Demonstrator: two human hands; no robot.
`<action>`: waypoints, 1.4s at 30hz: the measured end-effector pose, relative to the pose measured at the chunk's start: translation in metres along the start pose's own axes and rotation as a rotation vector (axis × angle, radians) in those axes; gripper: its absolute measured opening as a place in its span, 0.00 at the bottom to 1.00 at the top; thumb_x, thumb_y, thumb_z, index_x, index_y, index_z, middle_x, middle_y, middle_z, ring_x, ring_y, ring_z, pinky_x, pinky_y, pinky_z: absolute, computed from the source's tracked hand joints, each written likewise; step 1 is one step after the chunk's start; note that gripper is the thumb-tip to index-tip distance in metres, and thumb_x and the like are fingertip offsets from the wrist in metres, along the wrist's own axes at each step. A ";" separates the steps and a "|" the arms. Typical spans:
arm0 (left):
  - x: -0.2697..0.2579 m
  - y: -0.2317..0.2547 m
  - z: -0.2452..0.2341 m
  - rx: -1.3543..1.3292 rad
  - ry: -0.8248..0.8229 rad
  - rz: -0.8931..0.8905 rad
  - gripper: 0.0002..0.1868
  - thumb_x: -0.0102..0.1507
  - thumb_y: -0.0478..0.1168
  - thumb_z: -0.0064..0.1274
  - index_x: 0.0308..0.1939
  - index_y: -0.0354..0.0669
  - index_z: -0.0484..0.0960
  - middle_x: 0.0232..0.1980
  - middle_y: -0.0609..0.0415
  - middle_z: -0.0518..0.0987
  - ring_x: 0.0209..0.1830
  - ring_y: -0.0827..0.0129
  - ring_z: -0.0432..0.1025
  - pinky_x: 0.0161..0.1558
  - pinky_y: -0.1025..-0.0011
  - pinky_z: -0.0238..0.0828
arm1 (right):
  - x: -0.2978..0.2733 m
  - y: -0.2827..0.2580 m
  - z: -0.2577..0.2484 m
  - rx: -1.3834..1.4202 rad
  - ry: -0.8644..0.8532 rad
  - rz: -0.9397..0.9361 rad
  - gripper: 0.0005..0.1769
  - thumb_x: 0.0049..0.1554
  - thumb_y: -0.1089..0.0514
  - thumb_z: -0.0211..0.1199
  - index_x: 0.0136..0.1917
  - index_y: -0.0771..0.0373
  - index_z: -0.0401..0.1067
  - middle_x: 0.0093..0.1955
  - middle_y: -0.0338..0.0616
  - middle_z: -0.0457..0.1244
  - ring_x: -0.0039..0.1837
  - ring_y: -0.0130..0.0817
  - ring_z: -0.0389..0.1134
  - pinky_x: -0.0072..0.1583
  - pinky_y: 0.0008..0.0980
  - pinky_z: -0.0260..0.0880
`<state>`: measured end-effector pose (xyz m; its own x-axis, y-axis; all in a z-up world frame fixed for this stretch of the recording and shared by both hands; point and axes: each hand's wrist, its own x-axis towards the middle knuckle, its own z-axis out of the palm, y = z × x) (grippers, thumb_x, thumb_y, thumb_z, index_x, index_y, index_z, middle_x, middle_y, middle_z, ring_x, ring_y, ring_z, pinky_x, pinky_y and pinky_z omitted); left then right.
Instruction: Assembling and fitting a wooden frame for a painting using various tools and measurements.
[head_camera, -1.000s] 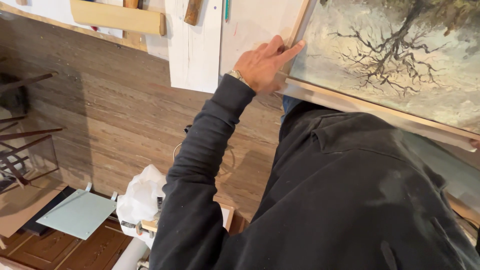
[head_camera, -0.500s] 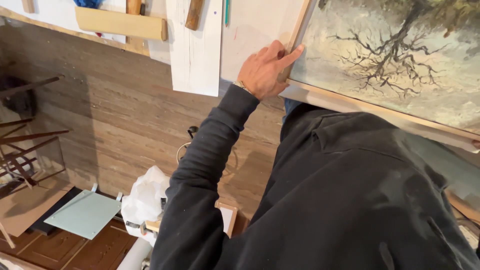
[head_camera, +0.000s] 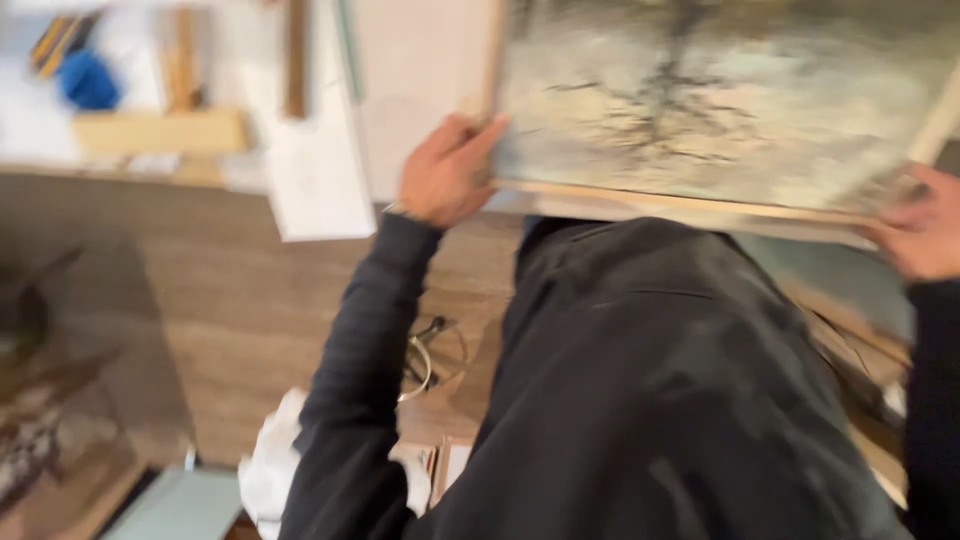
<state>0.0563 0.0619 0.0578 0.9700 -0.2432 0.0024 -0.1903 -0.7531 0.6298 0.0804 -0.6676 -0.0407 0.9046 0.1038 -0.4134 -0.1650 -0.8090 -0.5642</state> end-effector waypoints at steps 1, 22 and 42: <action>0.001 0.002 -0.003 -0.009 -0.001 -0.024 0.43 0.49 0.39 0.71 0.70 0.50 0.76 0.48 0.49 0.74 0.48 0.53 0.72 0.49 0.61 0.73 | -0.015 -0.055 0.007 -0.013 0.038 0.037 0.38 0.54 0.58 0.78 0.74 0.63 0.66 0.45 0.45 0.68 0.44 0.34 0.68 0.46 0.34 0.67; 0.020 0.057 0.007 0.442 -0.140 -0.116 0.47 0.46 0.36 0.75 0.71 0.43 0.76 0.58 0.43 0.69 0.57 0.48 0.65 0.57 0.56 0.65 | -0.023 -0.169 -0.023 0.019 0.120 -0.033 0.37 0.50 0.64 0.73 0.72 0.61 0.69 0.39 0.45 0.69 0.42 0.43 0.72 0.48 0.39 0.73; 0.014 0.066 0.041 0.439 -0.167 -0.279 0.43 0.54 0.24 0.61 0.75 0.30 0.67 0.51 0.42 0.75 0.53 0.46 0.70 0.52 0.57 0.70 | -0.021 -0.161 -0.024 0.086 0.141 -0.015 0.34 0.50 0.68 0.66 0.71 0.60 0.70 0.39 0.45 0.69 0.43 0.46 0.71 0.48 0.43 0.72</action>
<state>0.0516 -0.0160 0.0677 0.9621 -0.0645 -0.2648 -0.0091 -0.9786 0.2054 0.0969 -0.5534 0.0757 0.9523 0.0281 -0.3038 -0.1791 -0.7548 -0.6311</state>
